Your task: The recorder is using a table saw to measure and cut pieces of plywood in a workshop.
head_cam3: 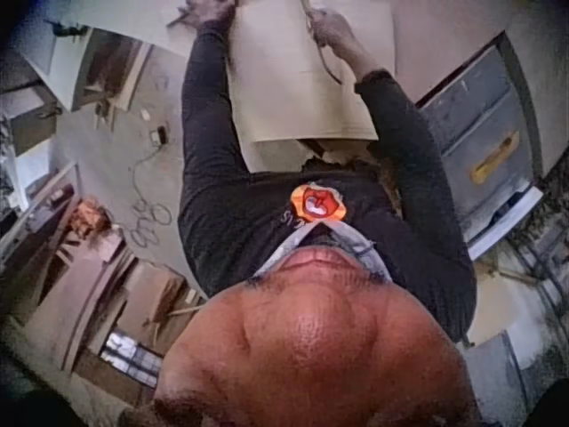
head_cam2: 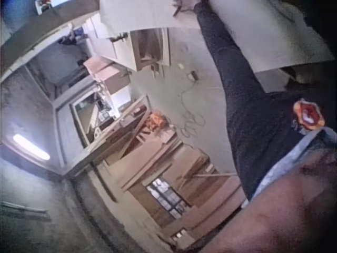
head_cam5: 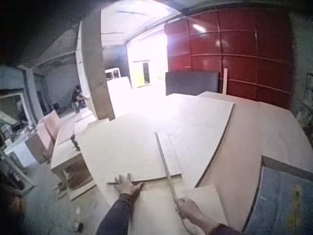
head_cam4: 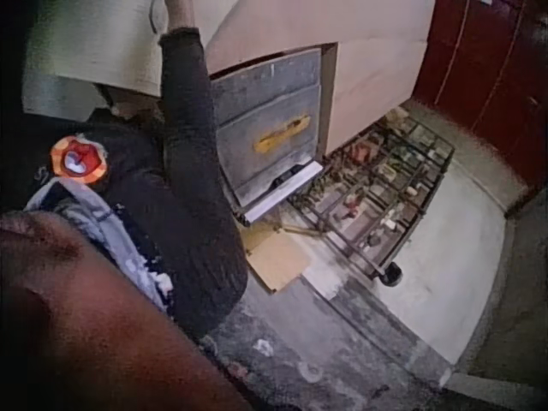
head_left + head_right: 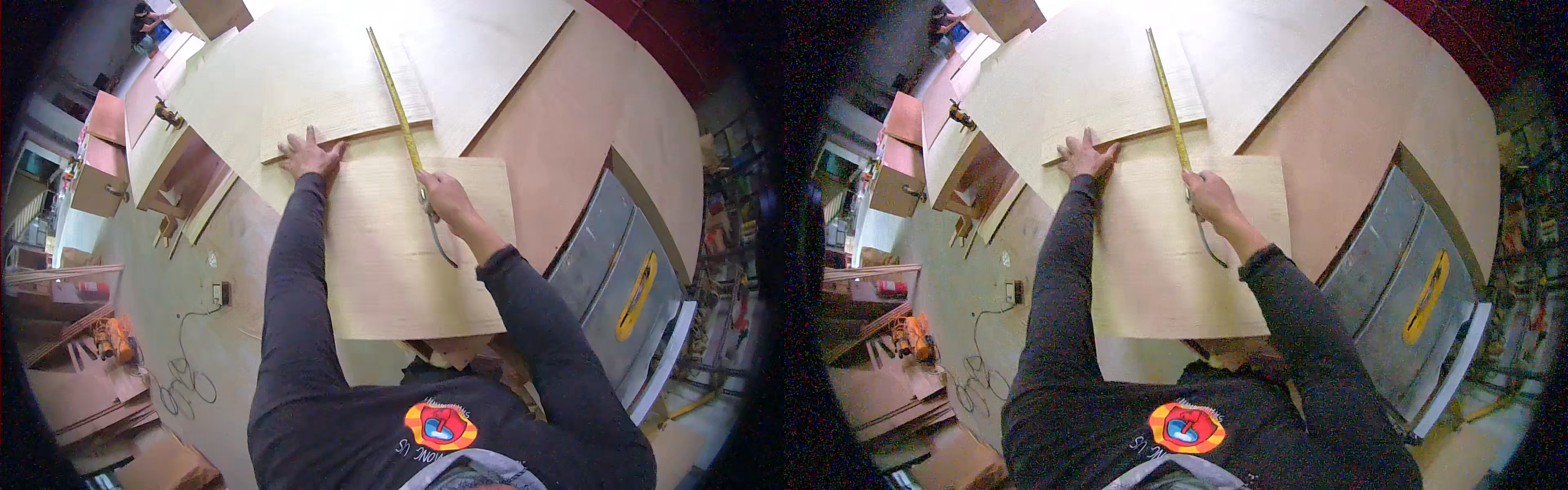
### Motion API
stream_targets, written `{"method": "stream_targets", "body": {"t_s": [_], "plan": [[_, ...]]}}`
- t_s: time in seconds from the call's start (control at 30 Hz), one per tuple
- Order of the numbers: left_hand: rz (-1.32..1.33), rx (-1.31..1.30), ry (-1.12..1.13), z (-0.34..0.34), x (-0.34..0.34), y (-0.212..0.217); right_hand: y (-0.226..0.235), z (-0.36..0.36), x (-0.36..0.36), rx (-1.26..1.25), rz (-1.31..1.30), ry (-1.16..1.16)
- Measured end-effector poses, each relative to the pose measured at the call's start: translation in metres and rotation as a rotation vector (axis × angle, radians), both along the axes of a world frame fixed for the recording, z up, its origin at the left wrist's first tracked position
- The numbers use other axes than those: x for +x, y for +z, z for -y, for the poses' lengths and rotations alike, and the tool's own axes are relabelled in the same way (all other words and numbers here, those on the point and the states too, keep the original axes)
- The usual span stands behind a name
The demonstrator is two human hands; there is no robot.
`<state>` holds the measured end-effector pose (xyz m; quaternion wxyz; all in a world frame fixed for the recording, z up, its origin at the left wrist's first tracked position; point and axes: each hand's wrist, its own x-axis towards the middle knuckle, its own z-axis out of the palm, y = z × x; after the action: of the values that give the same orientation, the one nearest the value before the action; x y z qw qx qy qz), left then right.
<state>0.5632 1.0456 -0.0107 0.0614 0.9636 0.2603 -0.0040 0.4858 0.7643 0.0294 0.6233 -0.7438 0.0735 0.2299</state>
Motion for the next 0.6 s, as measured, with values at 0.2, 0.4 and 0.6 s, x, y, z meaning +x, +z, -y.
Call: {"method": "stream_targets", "body": {"t_s": [0.2, 0.4, 0.6], "plan": [[0.106, 0.086, 0.042, 0.007, -0.004, -0.006, -0.023, -0.031, 0.029, -0.107, -0.012, 0.007], [0.108, 0.062, 0.063, 0.015, 0.002, -0.009, -0.023, -0.030, 0.022, -0.379, 0.085, 0.065], [0.123, 0.077, 0.051, 0.010, 0.003, -0.006, 0.001, -0.041, -0.002, -0.732, 0.155, 0.266]]}}
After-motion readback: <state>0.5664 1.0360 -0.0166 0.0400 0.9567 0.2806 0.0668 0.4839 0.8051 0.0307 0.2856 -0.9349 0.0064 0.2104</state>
